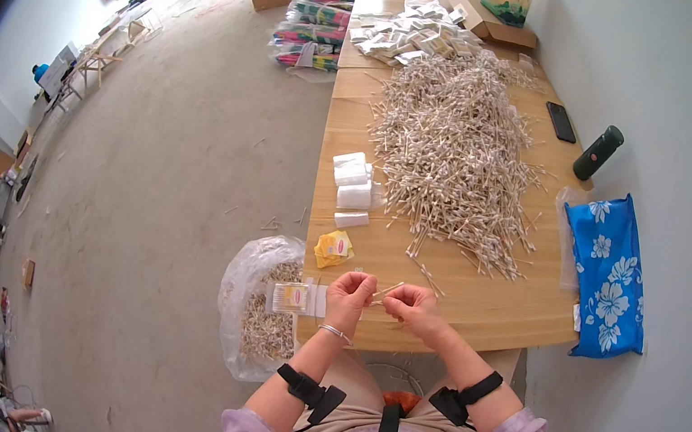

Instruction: The person is counting cotton swabs, aligning them, and placing them into small plastic bags for packaging.

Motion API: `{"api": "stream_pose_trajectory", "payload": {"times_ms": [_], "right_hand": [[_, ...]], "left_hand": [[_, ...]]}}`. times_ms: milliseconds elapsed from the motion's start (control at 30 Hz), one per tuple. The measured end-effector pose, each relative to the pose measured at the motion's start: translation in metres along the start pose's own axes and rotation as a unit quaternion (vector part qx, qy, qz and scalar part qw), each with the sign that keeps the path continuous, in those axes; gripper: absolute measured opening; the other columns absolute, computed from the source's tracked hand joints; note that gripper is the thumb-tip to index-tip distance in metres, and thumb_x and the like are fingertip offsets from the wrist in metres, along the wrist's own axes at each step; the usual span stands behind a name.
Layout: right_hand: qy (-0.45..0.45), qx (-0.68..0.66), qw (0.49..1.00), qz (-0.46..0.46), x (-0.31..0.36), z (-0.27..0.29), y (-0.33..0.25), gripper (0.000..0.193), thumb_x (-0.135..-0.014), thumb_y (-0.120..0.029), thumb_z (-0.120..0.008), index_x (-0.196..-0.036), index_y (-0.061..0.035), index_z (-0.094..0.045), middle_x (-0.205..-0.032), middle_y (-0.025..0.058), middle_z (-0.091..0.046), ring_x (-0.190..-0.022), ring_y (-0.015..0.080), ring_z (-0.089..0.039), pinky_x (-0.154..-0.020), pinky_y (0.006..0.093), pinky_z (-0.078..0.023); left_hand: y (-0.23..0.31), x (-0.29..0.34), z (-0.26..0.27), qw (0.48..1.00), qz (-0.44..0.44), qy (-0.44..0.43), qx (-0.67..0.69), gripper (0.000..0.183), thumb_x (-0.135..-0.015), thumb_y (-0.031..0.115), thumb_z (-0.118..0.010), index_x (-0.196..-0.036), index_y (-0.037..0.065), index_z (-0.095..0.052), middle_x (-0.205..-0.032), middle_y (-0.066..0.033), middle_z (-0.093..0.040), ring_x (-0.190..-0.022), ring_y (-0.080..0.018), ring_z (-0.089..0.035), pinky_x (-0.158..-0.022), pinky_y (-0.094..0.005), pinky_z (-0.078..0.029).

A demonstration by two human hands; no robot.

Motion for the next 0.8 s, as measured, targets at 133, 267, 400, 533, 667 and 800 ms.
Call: {"api": "stream_pose_trajectory", "payload": {"times_ms": [133,267,400,533,667,800], "right_hand": [[-0.059,-0.089,0.989,-0.107,0.005,-0.01,0.001,0.013,-0.089,-0.015,-0.064,-0.09,-0.0029,-0.066,-0.075,-0.001,-0.063,-0.067,0.0035,-0.055,-0.06,0.0203,-0.045],[0.095,0.079,0.992,0.03,-0.006,0.032,0.006,0.015,-0.085,-0.016,-0.066,-0.092,-0.0024,-0.067,-0.076,0.0021,-0.064,-0.066,0.01,-0.058,-0.061,0.0236,-0.047],[0.228,0.29,0.929,0.038,0.002,0.09,0.022,0.027,-0.078,-0.02,-0.071,-0.099,-0.0045,-0.066,-0.085,0.0065,-0.063,-0.076,0.0216,-0.061,-0.07,0.0334,-0.05],[0.23,0.396,0.888,0.035,0.002,0.091,0.024,0.029,-0.075,-0.019,-0.07,-0.101,-0.0071,-0.067,-0.096,0.0111,-0.06,-0.094,0.0278,-0.058,-0.081,0.0382,-0.047],[0.228,0.413,0.88,0.055,-0.008,0.078,0.019,0.023,-0.076,-0.017,-0.068,-0.097,-0.0102,-0.068,-0.095,0.0089,-0.059,-0.097,0.0275,-0.056,-0.083,0.039,-0.047],[0.221,0.412,0.882,0.063,-0.018,0.066,0.018,0.017,-0.077,-0.015,-0.067,-0.093,-0.0115,-0.069,-0.092,0.0077,-0.058,-0.095,0.0274,-0.056,-0.082,0.0385,-0.048]], "left_hand": [[0.003,0.003,0.002,1.0,0.027,-0.002,0.006,0.012,-0.089,0.014,-0.066,-0.084,0.006,-0.06,-0.07,0.0004,-0.057,-0.057,-0.0061,-0.048,-0.051,-0.0198,-0.039],[0.029,0.004,0.024,1.0,-0.012,0.02,0.001,0.01,-0.089,0.013,-0.064,-0.083,0.008,-0.058,-0.067,0.0016,-0.052,-0.056,-0.0058,-0.046,-0.049,-0.0202,-0.037],[0.058,0.029,0.113,0.993,-0.053,0.105,-0.019,0.015,-0.09,0.014,-0.061,-0.078,0.009,-0.053,-0.063,0.0029,-0.047,-0.053,-0.0056,-0.043,-0.046,-0.0202,-0.035],[0.038,0.075,0.242,0.959,0.024,0.26,-0.105,0.013,-0.087,0.014,-0.065,-0.082,0.009,-0.055,-0.061,0.0035,-0.047,-0.052,-0.0054,-0.044,-0.044,-0.0182,-0.034],[0.005,0.111,0.325,0.892,0.069,0.392,-0.215,0.013,-0.084,0.009,-0.066,-0.092,0.005,-0.056,-0.074,0.0,-0.052,-0.06,-0.0075,-0.05,-0.05,-0.0208,-0.041],[0.019,0.118,0.338,0.804,-0.09,0.487,-0.328,0.024,-0.083,0.004,-0.064,-0.106,0.003,-0.056,-0.093,-0.0031,-0.055,-0.066,-0.0105,-0.052,-0.061,-0.0245,-0.047]]}}
Point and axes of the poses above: each hand's wrist, its own x-axis away from the middle knuckle, its own z-axis out of the back of the hand, y = z × x, the point moved 7 cm from there along -x, towards the middle knuckle
